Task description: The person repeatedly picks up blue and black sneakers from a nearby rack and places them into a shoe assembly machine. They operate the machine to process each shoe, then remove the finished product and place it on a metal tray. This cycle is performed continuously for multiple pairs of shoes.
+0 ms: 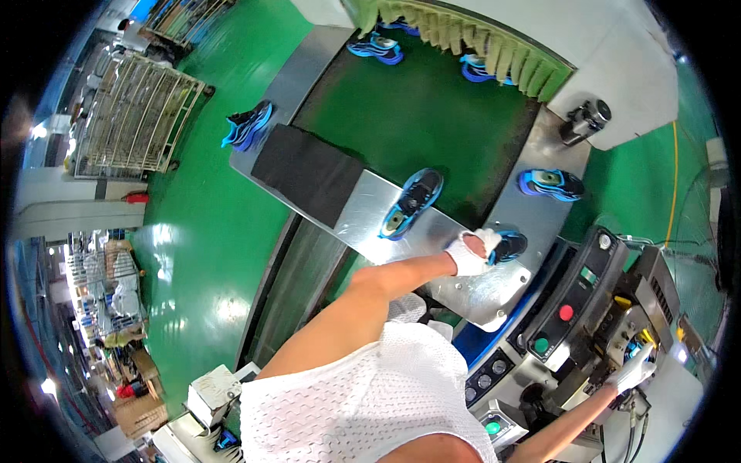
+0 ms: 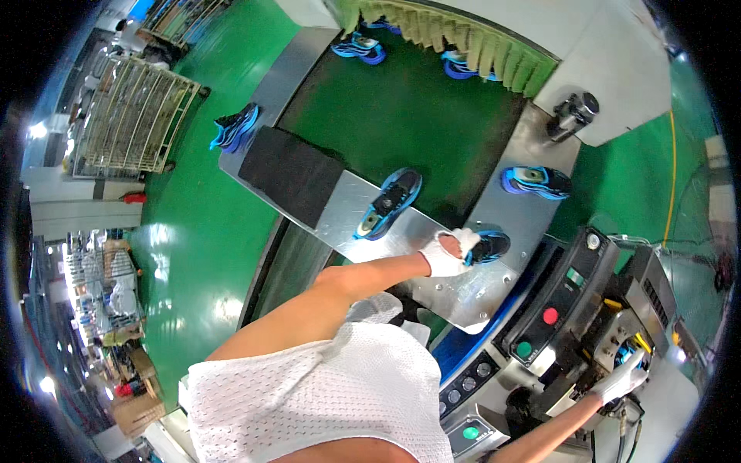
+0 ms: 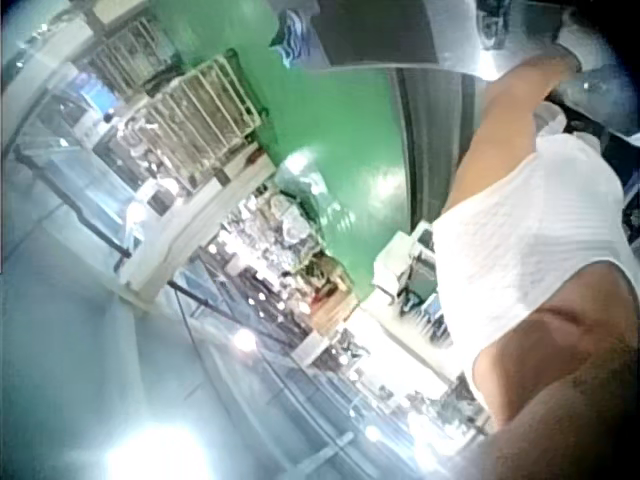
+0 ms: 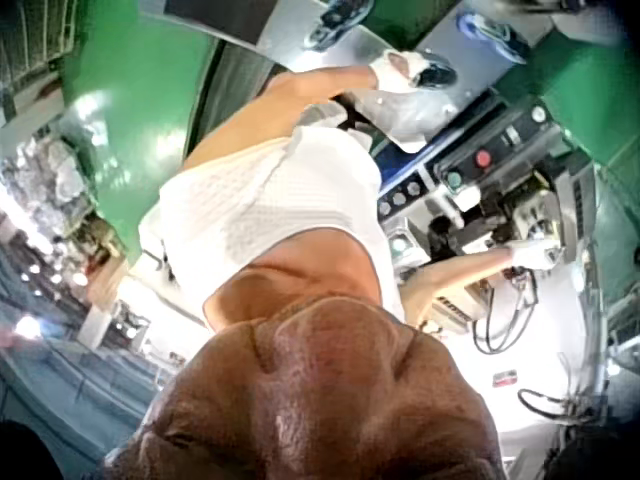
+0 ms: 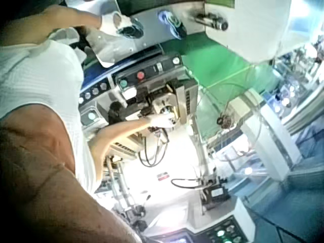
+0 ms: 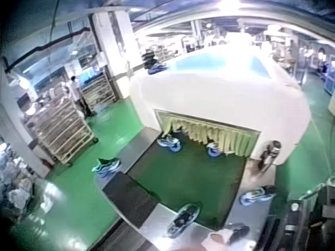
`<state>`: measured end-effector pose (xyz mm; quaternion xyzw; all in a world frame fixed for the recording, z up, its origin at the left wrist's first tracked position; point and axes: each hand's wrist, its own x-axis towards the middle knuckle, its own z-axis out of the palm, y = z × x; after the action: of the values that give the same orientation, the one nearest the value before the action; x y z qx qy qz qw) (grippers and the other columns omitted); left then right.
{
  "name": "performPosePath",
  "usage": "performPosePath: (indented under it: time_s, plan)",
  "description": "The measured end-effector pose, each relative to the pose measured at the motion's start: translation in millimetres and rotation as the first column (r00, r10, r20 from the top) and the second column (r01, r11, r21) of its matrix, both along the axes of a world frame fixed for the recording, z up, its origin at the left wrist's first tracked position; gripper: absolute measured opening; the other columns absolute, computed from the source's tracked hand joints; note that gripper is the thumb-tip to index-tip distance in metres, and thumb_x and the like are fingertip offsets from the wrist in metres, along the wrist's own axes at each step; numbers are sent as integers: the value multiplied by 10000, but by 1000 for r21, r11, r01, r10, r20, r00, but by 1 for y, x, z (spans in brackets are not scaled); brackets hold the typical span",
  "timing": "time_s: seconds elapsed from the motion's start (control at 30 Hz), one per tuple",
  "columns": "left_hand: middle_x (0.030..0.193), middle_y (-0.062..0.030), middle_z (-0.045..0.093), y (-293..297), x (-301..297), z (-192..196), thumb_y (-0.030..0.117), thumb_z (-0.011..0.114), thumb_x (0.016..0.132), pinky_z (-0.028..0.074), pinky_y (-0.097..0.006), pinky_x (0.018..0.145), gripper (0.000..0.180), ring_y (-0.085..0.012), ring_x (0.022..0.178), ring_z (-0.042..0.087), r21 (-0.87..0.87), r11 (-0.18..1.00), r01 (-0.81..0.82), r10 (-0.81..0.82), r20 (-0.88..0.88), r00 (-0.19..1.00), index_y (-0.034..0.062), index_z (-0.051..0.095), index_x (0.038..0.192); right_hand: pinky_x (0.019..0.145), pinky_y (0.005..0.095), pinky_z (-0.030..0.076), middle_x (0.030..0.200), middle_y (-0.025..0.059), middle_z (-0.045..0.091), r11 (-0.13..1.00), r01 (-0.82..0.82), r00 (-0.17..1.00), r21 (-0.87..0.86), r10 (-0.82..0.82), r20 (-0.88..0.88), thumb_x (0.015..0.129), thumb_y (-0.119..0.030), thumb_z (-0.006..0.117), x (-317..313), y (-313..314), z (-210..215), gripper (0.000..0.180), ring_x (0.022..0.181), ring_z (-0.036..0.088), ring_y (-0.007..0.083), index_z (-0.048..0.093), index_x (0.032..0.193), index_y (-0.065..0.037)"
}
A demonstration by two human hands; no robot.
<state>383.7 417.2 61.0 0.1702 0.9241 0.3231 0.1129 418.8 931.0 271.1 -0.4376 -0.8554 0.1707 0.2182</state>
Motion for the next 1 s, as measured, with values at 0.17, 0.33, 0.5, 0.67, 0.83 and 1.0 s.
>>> performPosePath:
  time_s: [0.17,0.33,0.5,0.67,0.83,1.0]
  plan:
    - [1184,-217,568,6,-12,-14,354,739,789,494,-532,881,658,-391,1118,592,98,989,108,-119,122,985,43,505,1320,1227,530,265,1595,289,346,834,-390,775,390,68,628,953,-568,601,93,-205,-141,942,1498,314,436,261,1573,54]
    - [1463,-289,469,-24,-83,29,483,796,753,381,-468,1167,936,-439,1377,456,263,900,347,-421,324,847,2,427,1466,1234,504,238,1530,305,420,911,-399,489,107,112,865,937,-560,588,105,-236,-161,938,1450,391,394,255,1597,17]
    - [1422,-260,517,-23,-209,36,435,829,766,442,-473,1096,887,-413,1327,512,264,965,10,11,-76,997,-10,452,1434,1184,441,328,1574,217,428,912,-85,829,-401,288,479,842,-438,804,98,-322,-187,1005,1427,448,378,282,1601,-36]
    - [1520,-215,442,54,-273,22,535,795,769,369,-620,1094,1012,-393,1400,450,23,957,289,-290,60,955,39,343,1526,964,505,497,1263,298,595,736,213,879,-643,143,455,683,-518,866,4,-485,-210,1001,1149,613,431,442,1455,-45]
    - [1464,-217,538,103,-293,-48,477,764,789,410,-597,1074,909,-409,1299,571,-111,936,334,-323,106,940,59,380,1498,876,456,530,1049,237,704,692,458,853,-558,-164,496,823,-430,787,-26,-492,-222,687,966,688,398,548,1267,36]
    - [1462,-268,532,87,-290,-39,482,754,786,436,-473,1111,974,-404,1333,546,-152,910,386,-362,163,918,53,326,1549,876,416,553,1159,107,687,471,-36,843,-882,-460,-280,808,-44,789,0,-461,-206,568,978,683,250,557,1326,-24]
